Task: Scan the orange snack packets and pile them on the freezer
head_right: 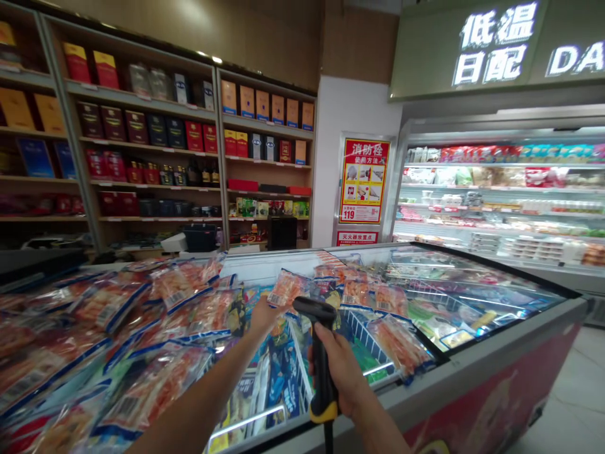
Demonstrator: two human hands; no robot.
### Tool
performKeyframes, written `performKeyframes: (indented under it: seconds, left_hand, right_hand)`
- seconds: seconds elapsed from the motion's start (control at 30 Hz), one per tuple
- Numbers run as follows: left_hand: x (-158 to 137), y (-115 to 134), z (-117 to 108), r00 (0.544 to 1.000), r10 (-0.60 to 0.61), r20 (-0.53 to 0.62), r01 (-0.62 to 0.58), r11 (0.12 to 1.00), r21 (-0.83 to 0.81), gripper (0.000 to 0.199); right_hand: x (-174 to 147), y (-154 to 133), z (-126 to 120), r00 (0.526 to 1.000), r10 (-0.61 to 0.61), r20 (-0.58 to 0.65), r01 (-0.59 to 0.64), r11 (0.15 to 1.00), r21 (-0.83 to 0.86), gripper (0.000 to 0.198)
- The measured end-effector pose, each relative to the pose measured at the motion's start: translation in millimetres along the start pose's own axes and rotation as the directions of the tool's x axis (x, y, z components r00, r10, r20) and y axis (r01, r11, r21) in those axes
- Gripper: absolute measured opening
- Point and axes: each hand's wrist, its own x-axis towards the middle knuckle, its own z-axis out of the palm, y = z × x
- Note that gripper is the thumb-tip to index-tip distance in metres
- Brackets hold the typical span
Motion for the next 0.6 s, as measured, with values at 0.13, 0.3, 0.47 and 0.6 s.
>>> performKeyframes:
  seconds: [0.13, 0.3, 0.47, 0.6]
  left_hand:
    - [-5, -8, -20, 0.988, 0.005, -0.154, -0.004, 1.0, 0.007, 0.037]
    - [-10, -15, -31, 0.972, 0.053, -0.227, -0.045, 0.998, 0.043, 0.034]
    - [-11, -17, -44, 0.972, 0.046, -0.231, -0.027, 0.996, 0.084, 0.034]
    - [-13, -19, -71, 0.978, 0.023, -0.206, 0.002, 0.993, 0.12, 0.038]
  right_hand:
    - [-4, 5, 18, 0.996, -0.007, 0.088, 0.008, 1.0, -0.013, 0.034]
    - [-8, 10, 27, 0.989, -0.024, 0.144, 0.025, 1.0, -0.002, 0.034]
    - [-8, 10, 24, 0.992, -0.022, 0.125, 0.027, 0.999, -0.035, 0.037]
    - [-7, 3, 15, 0.999, -0.009, 0.05, 0.012, 0.998, -0.057, 0.037]
